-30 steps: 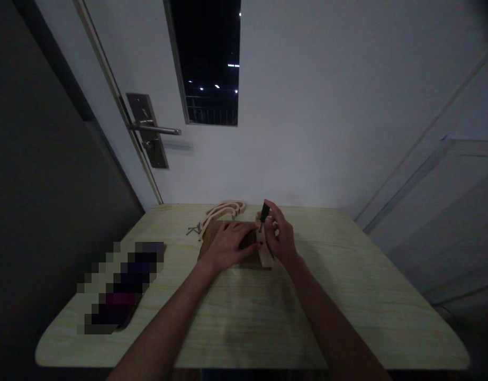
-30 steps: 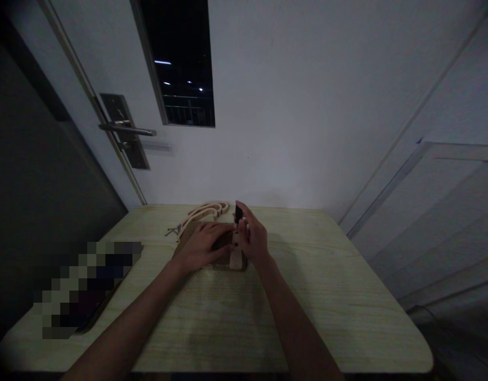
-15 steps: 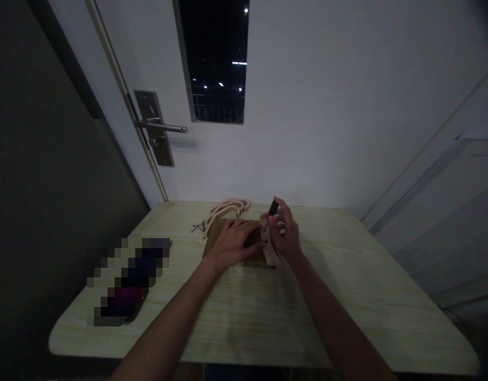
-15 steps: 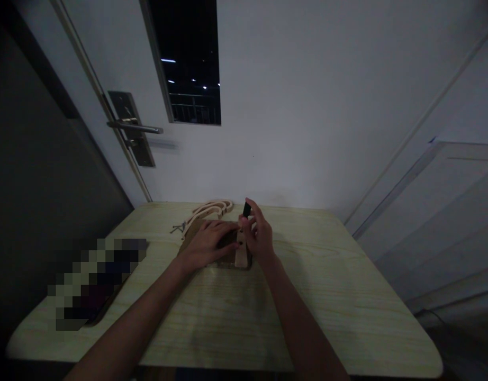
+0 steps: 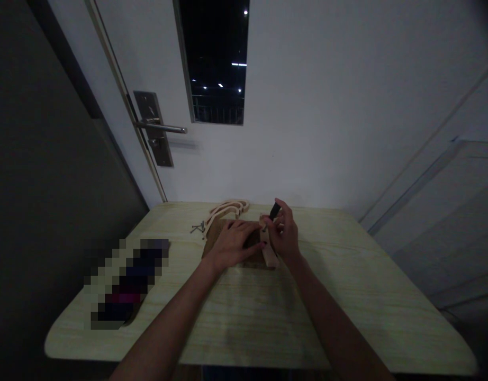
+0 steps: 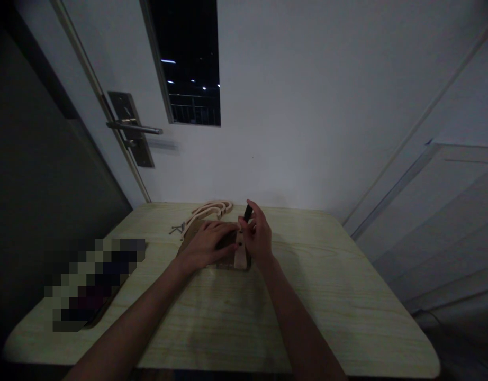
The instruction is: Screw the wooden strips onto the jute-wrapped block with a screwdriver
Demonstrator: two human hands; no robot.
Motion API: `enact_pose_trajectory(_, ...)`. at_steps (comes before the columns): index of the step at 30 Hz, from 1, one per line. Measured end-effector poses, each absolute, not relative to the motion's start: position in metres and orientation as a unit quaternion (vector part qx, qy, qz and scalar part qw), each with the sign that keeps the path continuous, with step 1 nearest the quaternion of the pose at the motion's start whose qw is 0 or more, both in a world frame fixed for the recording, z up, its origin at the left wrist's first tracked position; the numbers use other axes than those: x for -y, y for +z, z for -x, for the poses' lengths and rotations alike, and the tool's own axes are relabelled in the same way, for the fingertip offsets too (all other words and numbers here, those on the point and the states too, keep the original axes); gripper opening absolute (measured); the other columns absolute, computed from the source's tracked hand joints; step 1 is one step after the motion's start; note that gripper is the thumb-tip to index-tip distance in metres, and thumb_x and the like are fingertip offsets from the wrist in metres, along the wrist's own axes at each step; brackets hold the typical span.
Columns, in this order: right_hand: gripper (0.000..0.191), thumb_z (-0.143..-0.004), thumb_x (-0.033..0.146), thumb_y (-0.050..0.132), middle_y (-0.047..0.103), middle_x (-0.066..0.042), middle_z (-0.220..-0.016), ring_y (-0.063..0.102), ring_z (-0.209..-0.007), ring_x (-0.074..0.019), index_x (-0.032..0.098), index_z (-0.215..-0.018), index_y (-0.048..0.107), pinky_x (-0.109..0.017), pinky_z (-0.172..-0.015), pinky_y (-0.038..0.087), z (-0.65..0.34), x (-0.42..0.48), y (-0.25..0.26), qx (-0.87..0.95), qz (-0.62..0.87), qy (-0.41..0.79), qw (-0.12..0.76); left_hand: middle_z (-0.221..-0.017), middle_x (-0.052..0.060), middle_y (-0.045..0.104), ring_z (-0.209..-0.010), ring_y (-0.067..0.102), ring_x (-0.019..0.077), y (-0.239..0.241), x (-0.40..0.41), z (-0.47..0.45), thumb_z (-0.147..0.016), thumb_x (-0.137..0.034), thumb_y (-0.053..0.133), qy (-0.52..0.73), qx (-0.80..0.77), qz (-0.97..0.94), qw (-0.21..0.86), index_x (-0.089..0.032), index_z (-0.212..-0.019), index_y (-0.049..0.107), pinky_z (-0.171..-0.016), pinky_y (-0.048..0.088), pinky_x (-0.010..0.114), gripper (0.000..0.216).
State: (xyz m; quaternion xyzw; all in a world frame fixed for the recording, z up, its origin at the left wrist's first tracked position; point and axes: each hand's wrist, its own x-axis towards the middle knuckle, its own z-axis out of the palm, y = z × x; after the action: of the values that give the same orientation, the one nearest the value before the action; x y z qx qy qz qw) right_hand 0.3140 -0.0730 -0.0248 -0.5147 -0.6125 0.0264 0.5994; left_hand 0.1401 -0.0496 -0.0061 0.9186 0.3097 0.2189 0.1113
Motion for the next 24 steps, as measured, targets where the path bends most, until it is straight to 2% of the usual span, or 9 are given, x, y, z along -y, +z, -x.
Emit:
enact_pose_trajectory(3, 0.046, -0.092, 0.032, 0.048, 0.064, -0.004, -0.093, 0.049, -0.052, -0.0079, 0.024, -0.136, 0.041, -0.021, -0.046, 0.043, -0.3154, 0.0765, -0.0226, 0.625, 0.511, 0.040, 0.589, -0.133, 0.003, 0.056, -0.122, 0.047, 0.0268, -0.0068, 0.0494, -0.1399, -0.090, -0.059, 0.045, 0.220, -0.308, -0.919, 0.109, -0.030, -0.131, 0.048, -0.102, 0.033, 0.047, 0.051)
enact_pose_trajectory(6, 0.043, -0.096, 0.029, 0.038, 0.065, -0.009, -0.107, 0.059, -0.066, -0.0105, 0.024, -0.139, 0.040, -0.022, -0.054, 0.049, -0.3167, 0.0796, -0.0206, 0.632, 0.500, 0.059, 0.589, -0.131, 0.003, 0.057, -0.121, 0.048, 0.0266, -0.0071, 0.0489, -0.1399, -0.089, -0.058, 0.045, 0.222, -0.303, -0.921, 0.107, -0.029, -0.130, 0.049, -0.102, 0.034, 0.047, 0.050)
enact_pose_trajectory(12, 0.045, -0.095, 0.028, 0.040, 0.069, -0.006, -0.096, 0.063, -0.069, -0.0114, 0.023, -0.140, 0.036, -0.020, -0.051, 0.048, -0.3160, 0.0773, -0.0211, 0.634, 0.487, 0.082, 0.595, -0.132, 0.003, 0.057, -0.122, 0.048, 0.0268, -0.0061, 0.0484, -0.1403, -0.089, -0.057, 0.048, 0.220, -0.299, -0.922, 0.108, -0.028, -0.129, 0.049, -0.101, 0.035, 0.048, 0.049)
enact_pose_trajectory(20, 0.046, -0.094, 0.032, 0.042, 0.068, -0.006, -0.097, 0.065, -0.074, -0.0127, 0.025, -0.139, 0.036, -0.020, -0.053, 0.050, -0.3124, 0.0771, -0.0213, 0.623, 0.482, 0.106, 0.607, -0.135, 0.004, 0.055, -0.123, 0.047, 0.0271, -0.0057, 0.0485, -0.1397, -0.089, -0.057, 0.047, 0.214, -0.305, -0.921, 0.114, -0.029, -0.130, 0.049, -0.103, 0.033, 0.047, 0.050)
enact_pose_trajectory(24, 0.050, -0.091, 0.034, 0.049, 0.065, -0.005, -0.096, 0.060, -0.064, -0.0109, 0.025, -0.139, 0.035, -0.021, -0.050, 0.048, -0.3132, 0.0761, -0.0213, 0.617, 0.503, 0.098, 0.597, -0.135, 0.003, 0.055, -0.123, 0.047, 0.0274, -0.0048, 0.0494, -0.1398, -0.089, -0.055, 0.048, 0.214, -0.308, -0.920, 0.116, -0.031, -0.131, 0.049, -0.103, 0.033, 0.047, 0.048)
